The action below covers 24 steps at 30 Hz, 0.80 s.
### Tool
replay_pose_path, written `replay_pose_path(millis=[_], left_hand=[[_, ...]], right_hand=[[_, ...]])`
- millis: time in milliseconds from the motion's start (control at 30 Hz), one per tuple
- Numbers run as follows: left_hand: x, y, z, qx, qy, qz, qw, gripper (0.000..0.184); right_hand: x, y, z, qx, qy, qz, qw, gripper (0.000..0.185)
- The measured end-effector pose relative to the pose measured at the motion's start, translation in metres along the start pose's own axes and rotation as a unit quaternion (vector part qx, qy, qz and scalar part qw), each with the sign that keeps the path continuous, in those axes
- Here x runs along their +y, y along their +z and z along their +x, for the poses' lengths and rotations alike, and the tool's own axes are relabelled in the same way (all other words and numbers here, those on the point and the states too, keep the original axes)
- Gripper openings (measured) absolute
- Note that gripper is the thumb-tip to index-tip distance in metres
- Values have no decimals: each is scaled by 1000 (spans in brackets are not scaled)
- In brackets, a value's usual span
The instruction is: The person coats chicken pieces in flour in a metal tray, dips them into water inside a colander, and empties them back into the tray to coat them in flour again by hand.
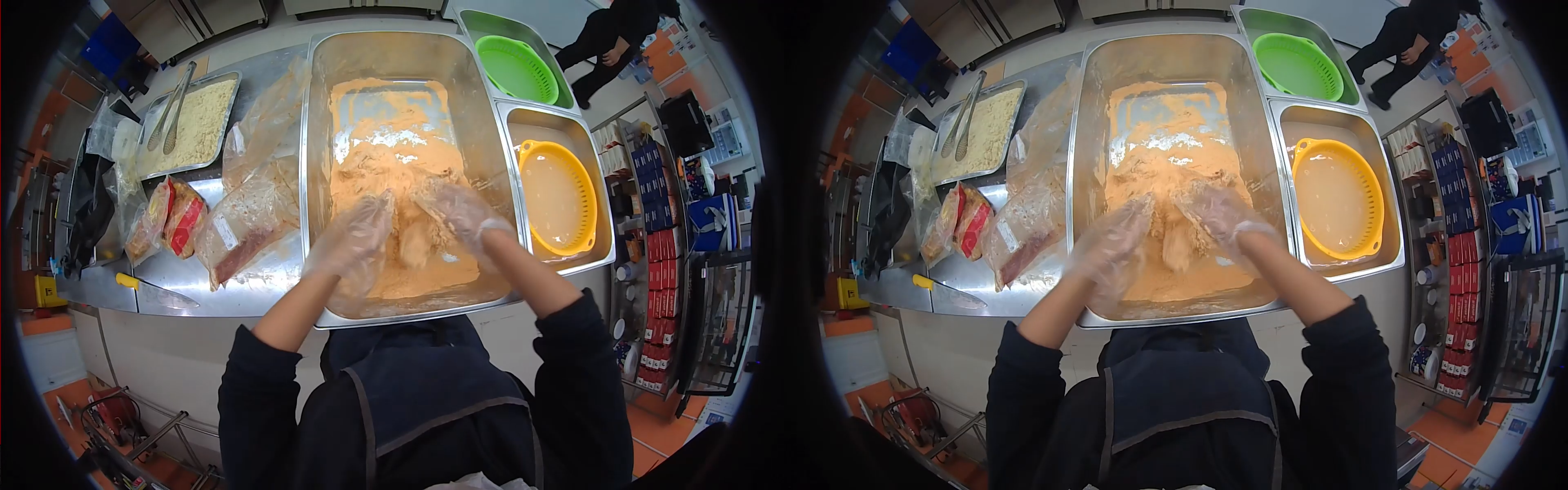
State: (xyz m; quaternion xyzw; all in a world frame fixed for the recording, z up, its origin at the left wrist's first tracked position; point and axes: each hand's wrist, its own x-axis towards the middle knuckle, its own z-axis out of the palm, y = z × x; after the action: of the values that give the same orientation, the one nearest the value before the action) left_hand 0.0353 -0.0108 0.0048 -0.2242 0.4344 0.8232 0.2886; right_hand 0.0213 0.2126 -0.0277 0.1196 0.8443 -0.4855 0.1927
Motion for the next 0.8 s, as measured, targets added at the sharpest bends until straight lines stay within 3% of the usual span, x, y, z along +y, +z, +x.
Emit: replay_pose_path(millis=[33,67,100,167,300,367,400,467,500,567,667,700,767,800], left_hand=[[9,-12,5,-25,65,279,958,33],[15,-18,10,-48,126,534,835,31],[19,-16,14,-47,128,534,834,31],[26,-11,20,2,140,581,802,28],[31,-4,37,77,161,639,748,27],[23,-12,67,198,448,734,470,33],[25,-14,76,201,449,733,471,33],[29,-18,86,232,374,636,633,38],[33,-17,84,234,375,635,634,38],[40,-10,79,205,312,579,725,43],[41,-18,92,202,308,553,748,38],[37,-23,96,205,308,551,748,38],[29,-33,103,204,439,679,552,35],[29,-35,107,209,438,679,551,35]], right_hand=[[0,-20,6,-16,-231,-186,955,40],[-6,-33,12,-31,-441,-355,824,39],[-26,-36,14,-30,-443,-356,822,39],[-67,-39,15,-43,-133,-331,933,34],[-41,-28,57,52,-184,-446,874,37],[-47,-9,49,-66,-144,-465,871,40],[-53,-5,39,-66,-146,-468,869,40],[-69,1,14,-90,-111,-406,903,43],[-66,-3,13,-90,-113,-407,902,43],[-54,-22,17,-95,-128,-426,891,46],[-25,-19,108,-76,-87,-432,894,47],[-1,-5,149,-65,-104,-338,933,46],[-37,17,131,-80,-143,-199,966,43],[-89,29,79,-106,-164,-156,968,40]])
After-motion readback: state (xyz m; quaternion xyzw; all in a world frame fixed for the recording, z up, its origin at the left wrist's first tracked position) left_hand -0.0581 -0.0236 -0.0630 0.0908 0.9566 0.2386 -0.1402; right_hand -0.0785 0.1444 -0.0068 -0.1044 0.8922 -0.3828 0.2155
